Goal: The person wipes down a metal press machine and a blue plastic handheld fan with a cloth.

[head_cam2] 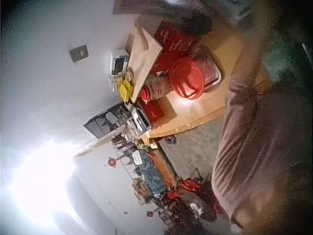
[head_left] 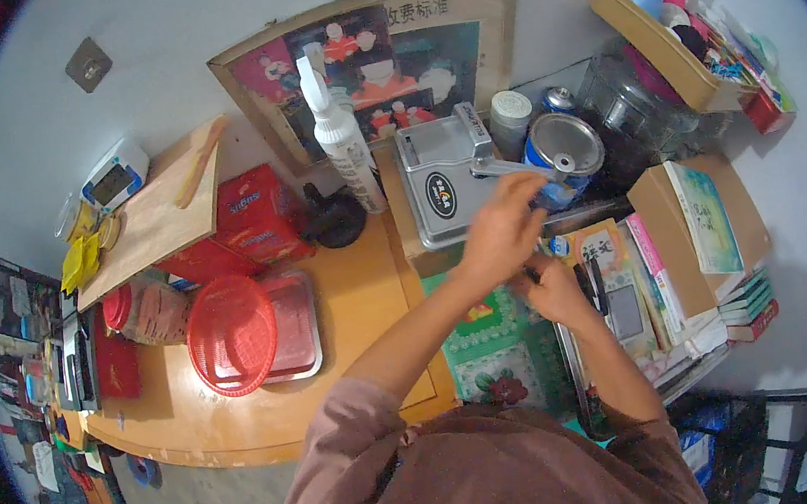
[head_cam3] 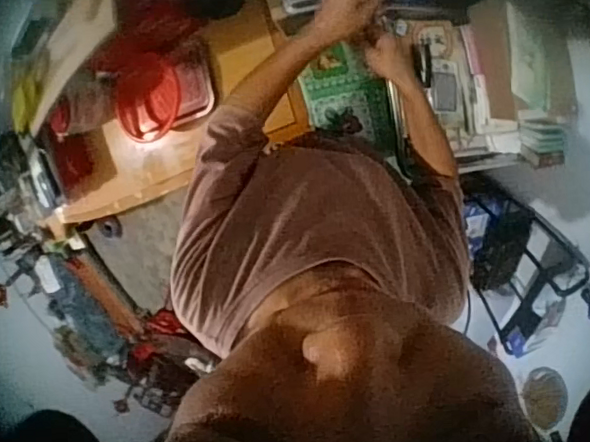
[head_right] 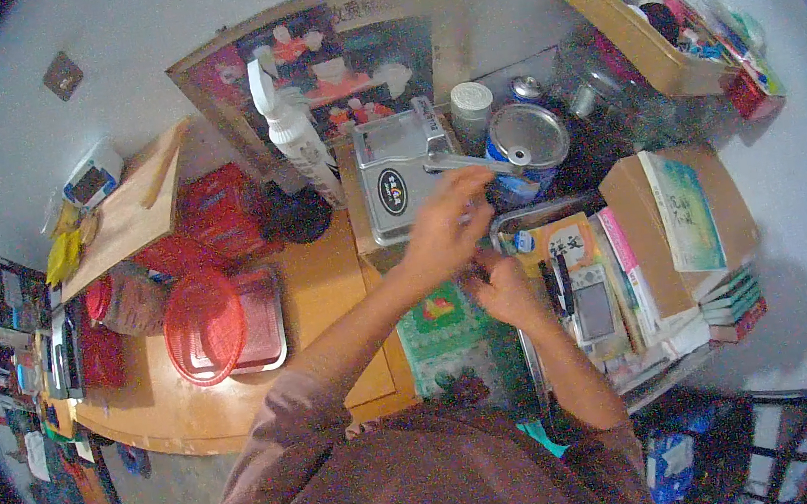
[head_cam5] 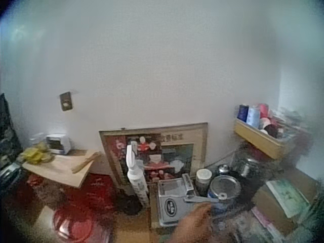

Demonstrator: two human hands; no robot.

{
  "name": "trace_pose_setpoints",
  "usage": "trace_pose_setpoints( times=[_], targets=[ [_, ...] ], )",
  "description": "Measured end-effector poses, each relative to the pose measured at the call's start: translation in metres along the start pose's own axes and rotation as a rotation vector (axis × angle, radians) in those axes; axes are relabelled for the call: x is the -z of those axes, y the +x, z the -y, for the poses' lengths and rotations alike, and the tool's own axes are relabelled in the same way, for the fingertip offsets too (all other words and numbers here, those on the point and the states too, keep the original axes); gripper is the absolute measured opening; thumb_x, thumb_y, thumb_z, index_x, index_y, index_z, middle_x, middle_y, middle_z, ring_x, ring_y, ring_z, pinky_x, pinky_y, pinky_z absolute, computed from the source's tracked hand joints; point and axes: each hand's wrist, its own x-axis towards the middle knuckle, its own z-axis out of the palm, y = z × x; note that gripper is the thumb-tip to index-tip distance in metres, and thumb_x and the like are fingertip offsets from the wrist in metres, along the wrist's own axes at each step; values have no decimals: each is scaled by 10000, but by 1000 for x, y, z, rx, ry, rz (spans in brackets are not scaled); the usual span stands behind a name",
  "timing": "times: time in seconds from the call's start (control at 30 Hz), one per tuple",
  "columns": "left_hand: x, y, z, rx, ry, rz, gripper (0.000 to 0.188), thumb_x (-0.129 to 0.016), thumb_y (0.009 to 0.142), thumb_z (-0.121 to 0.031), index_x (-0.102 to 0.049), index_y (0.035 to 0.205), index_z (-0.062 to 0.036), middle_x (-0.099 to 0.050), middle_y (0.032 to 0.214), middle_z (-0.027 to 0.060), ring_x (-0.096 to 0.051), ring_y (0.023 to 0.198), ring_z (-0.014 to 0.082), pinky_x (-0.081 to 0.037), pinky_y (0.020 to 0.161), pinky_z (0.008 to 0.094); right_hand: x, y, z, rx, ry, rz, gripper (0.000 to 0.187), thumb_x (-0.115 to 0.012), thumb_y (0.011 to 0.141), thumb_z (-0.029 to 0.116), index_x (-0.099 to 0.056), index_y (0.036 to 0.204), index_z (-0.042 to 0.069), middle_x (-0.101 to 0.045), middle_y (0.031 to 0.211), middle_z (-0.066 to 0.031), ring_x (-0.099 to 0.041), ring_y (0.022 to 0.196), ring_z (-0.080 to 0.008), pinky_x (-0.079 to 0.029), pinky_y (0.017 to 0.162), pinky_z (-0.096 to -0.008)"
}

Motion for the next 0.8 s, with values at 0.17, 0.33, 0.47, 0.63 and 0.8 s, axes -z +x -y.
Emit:
trace_pose_setpoints(
  times=[0.17,0.33,0.47,0.63,0.8],
  targets=[
    [72,-58,18,23,341,-342,383,-646,781,-36,-586,1158,-63,-600,1123,138,-566,1072,338,-473,888,399,22,13,66,216,-31,-254,298,-575,841,61,-613,1131,5,-644,1051,-178,-637,956,-302,-491,847,-366],
    [95,-107,37,206,505,-337,394,-672,752,-44,-603,1139,-63,-598,1143,132,-542,1108,341,-452,925,411,7,56,76,284,-294,-283,288,-604,832,80,-623,1110,10,-611,1089,-159,-570,1037,-351,-448,929,-412],
    [96,-115,32,150,520,-241,432,-693,735,-60,-604,1158,-60,-585,1186,122,-518,1140,348,-423,965,445,-21,90,68,386,-657,-134,268,-624,825,149,-645,1061,22,-604,1073,-148,-551,1016,-358,-451,933,-429],
    [92,-123,37,155,480,-240,489,-684,745,-75,-567,1219,-53,-558,1236,124,-490,1175,361,-412,987,461,-41,131,89,441,-744,-12,249,-603,842,168,-657,1036,21,-599,1074,-147,-555,1006,-359,-467,893,-427],
    [89,-129,43,185,470,-229,504,-671,757,-80,-545,1244,-49,-540,1260,128,-479,1183,375,-402,1003,468,-57,137,106,371,-883,-3,235,-586,857,178,-656,1020,24,-593,1031,-154,-557,1004,-354,-485,851,-430]
  ],
)
